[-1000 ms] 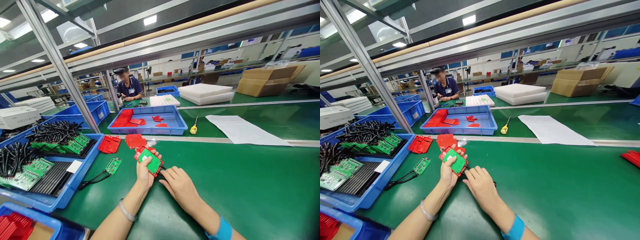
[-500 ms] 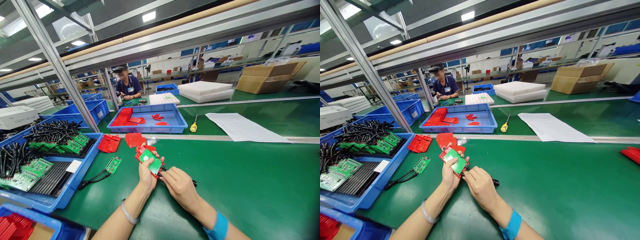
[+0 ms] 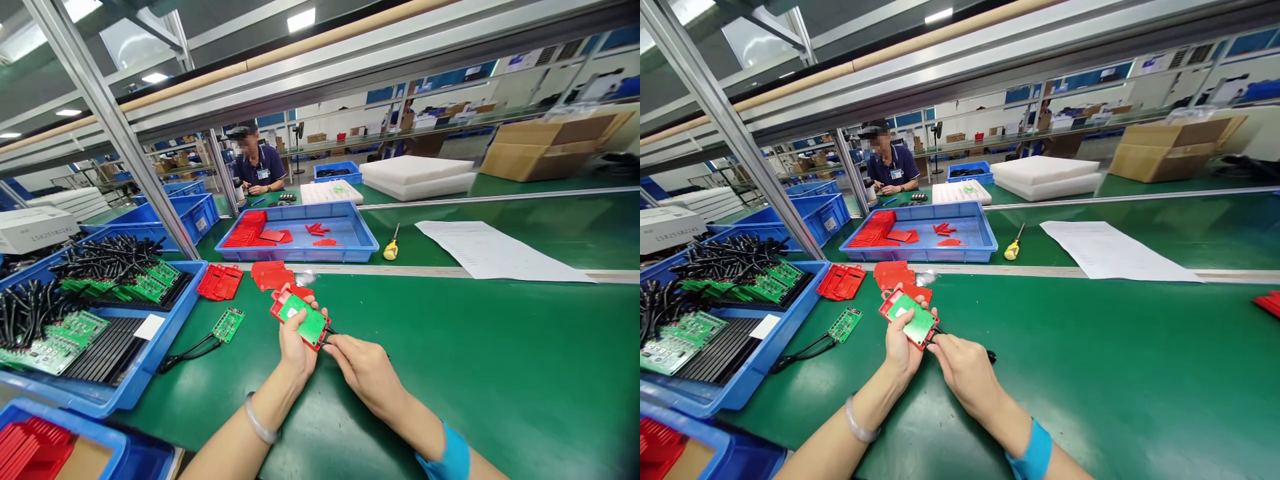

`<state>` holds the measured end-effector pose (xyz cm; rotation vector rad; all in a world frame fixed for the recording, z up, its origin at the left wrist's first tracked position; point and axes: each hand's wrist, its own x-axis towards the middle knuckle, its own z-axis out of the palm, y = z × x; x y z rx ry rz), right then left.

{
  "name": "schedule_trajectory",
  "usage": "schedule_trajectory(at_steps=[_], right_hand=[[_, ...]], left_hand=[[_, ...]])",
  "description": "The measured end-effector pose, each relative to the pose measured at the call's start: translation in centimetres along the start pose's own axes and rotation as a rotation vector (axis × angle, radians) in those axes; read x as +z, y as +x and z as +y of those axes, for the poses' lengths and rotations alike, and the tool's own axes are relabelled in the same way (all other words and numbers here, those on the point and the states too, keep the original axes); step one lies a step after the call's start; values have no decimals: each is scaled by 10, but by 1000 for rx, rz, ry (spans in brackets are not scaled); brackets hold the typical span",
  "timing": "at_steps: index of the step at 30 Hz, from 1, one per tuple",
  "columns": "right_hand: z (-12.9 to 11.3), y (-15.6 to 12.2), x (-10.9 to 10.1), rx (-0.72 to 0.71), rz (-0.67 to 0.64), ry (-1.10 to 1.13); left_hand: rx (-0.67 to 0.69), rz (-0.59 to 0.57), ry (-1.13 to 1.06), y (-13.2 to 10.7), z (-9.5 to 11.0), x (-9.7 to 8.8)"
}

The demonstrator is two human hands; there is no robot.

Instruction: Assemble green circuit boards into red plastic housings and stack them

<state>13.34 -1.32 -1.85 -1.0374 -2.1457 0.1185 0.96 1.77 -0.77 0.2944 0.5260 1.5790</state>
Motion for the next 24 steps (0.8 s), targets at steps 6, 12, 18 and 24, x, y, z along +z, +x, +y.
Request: schedule_trajectory(at_steps=[6, 12, 18, 24], right_hand=[[-3, -2, 7, 120, -36, 89], [-5, -3, 9, 90, 36, 40], [-16, 0, 14, 563, -128, 688], [-19, 0, 18, 754, -218, 1166]], left_hand=[[53, -34, 56, -5, 2, 5], [90, -58, 50, -9, 3, 6], [128, -83, 55, -11, 1, 5], [123, -145, 18, -13, 3, 8]])
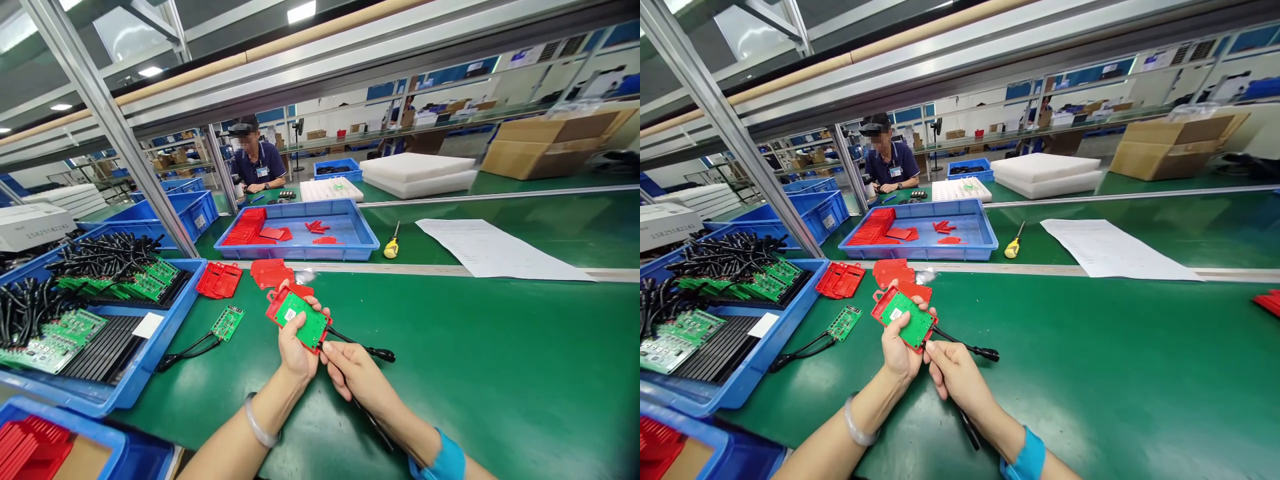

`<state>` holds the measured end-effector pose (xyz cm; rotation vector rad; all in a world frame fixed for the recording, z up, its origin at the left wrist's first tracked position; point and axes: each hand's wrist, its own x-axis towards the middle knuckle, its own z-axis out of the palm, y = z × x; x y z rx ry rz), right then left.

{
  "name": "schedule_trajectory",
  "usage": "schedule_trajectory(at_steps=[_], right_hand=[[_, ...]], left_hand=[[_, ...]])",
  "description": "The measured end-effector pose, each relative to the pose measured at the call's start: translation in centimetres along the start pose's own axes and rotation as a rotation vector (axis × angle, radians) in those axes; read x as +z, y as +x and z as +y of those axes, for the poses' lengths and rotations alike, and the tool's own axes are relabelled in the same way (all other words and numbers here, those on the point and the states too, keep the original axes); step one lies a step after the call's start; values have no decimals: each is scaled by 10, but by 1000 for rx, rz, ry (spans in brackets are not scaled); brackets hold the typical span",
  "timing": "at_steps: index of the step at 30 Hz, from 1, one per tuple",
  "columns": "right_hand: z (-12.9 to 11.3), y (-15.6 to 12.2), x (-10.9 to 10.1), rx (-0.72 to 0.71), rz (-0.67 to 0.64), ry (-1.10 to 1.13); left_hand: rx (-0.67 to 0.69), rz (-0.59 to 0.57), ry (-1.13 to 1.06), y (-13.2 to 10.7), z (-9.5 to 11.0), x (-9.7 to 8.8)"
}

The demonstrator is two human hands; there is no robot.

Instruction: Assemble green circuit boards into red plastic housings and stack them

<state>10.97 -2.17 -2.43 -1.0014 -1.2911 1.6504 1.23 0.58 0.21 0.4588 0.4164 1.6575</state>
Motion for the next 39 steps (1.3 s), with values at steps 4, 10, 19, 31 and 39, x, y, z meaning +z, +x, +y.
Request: schedule_trajectory(at_steps=[4, 10, 19, 31, 39], right_hand=[[3, 0, 0, -19, 89, -61], [8, 5, -1, 37, 86, -104], [-32, -14, -41, -180, 214, -389], [-7, 0, -25, -36, -69, -60], [0, 12, -49, -111, 178, -241]], left_hand=[[51, -51, 85, -5, 1, 2], [85, -53, 302, -6, 0, -3], [-330, -27, 198, 16, 17, -13], [-525, -203, 349, 4, 12, -7], [-271, -269, 749, 12, 1, -20]])
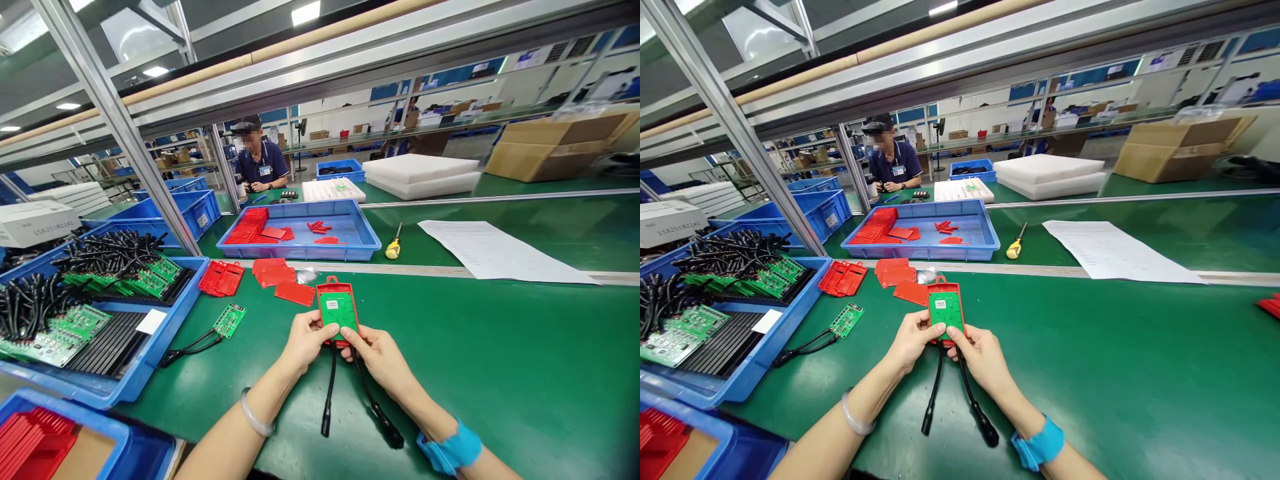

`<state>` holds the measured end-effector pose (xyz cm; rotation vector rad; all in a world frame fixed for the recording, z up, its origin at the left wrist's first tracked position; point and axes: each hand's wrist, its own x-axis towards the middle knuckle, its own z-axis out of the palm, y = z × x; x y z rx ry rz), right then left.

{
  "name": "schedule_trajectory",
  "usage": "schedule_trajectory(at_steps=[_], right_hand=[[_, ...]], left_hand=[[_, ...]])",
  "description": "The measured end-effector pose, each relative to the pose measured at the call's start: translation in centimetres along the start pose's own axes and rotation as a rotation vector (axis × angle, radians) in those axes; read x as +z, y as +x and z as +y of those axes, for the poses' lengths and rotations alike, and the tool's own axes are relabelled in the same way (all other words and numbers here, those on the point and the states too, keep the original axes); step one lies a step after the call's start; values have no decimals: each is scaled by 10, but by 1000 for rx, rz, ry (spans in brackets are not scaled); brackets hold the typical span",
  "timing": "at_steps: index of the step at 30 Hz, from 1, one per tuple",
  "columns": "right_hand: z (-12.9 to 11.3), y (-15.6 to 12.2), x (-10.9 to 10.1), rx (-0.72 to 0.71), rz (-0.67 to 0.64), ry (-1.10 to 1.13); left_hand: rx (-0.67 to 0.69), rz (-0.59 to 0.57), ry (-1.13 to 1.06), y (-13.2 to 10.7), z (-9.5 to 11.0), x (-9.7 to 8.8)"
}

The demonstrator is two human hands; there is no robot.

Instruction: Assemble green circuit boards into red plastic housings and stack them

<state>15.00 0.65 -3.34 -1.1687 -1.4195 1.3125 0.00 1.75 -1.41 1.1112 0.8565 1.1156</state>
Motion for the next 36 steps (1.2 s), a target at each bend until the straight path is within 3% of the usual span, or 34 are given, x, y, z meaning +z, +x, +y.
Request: schedule_trajectory(at_steps=[9, 16, 22, 26, 31, 33, 36], right_hand=[[-1, 8, -10, -143, -165, -34], [-1, -3, -1, -234, 100, -336], [-3, 0, -1, -308, -150, -45], [-4, 0, -3, -354, -36, -215], [-12, 2, -5, -227, -206, 76], [-12, 4, -5, -199, -172, 120], [-6, 2, -3, -207, -6, -33]], left_hand=[[9, 6, 51, 6, -6, -10], [-49, 80, 30, 2, -8, -5], [-73, 62, -30, -1, 8, -7], [-74, 40, -26, -2, 13, -8], [-47, 11, 33, -3, 12, -9], [-31, 3, 74, -2, 8, -8], [-2, 27, 140, -1, 1, -6]])
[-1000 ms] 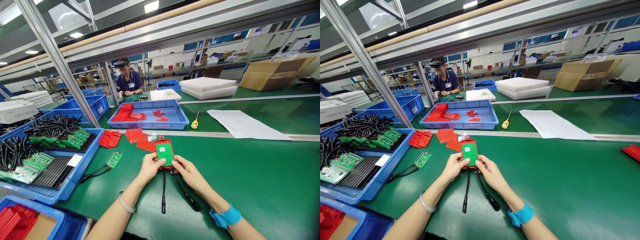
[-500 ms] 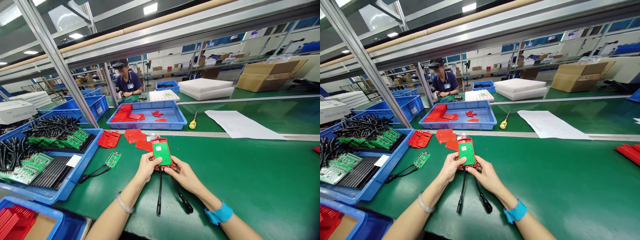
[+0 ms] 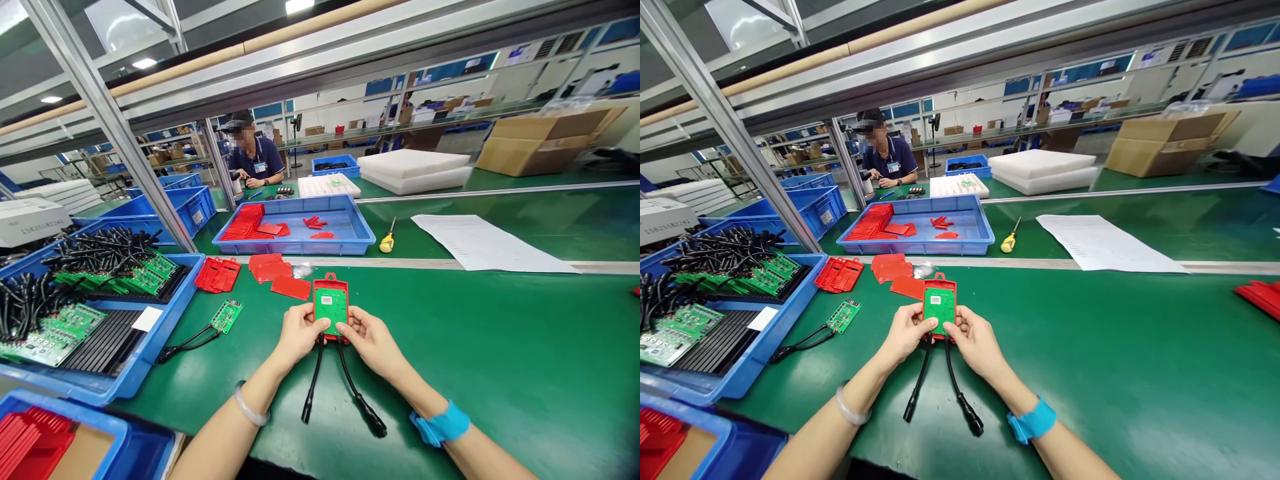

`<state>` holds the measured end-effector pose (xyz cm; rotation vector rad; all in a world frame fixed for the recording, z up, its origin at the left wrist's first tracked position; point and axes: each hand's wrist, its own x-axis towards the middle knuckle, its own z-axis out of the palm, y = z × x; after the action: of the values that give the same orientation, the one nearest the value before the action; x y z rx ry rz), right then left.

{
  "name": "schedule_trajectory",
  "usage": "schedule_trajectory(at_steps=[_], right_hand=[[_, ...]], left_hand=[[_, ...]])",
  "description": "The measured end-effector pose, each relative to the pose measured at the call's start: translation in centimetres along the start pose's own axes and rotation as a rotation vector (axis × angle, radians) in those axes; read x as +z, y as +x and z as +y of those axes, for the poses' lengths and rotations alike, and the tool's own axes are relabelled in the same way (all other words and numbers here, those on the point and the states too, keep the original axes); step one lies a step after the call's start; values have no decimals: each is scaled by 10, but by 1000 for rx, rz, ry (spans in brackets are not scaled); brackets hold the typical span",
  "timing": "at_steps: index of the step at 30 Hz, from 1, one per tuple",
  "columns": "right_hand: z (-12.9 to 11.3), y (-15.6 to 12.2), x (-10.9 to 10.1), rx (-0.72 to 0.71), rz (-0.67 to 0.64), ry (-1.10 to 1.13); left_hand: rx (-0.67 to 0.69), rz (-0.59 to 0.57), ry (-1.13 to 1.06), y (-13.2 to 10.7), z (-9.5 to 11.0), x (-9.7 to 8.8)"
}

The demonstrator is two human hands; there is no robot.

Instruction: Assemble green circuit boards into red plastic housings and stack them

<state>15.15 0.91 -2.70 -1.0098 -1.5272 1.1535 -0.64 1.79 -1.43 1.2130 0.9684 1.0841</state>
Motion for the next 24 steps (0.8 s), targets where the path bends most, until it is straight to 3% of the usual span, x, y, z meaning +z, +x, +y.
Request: schedule_trajectory(at_steps=[4, 8, 15, 21, 24], right_hand=[[5, -4, 3, 17, 116, -165], [7, 1, 2, 62, 70, -39], [9, 8, -10, 46, 63, -42], [3, 7, -2, 62, -81, 259], [8, 6, 6, 69, -36, 294]], left_hand=[[27, 11, 32, 1, -6, 4], [35, -39, -29, 1, -4, 7], [-51, -83, -116, 0, -3, 9], [-150, -84, -138, -3, -4, 15], [-105, -3, -81, -5, -13, 17]])
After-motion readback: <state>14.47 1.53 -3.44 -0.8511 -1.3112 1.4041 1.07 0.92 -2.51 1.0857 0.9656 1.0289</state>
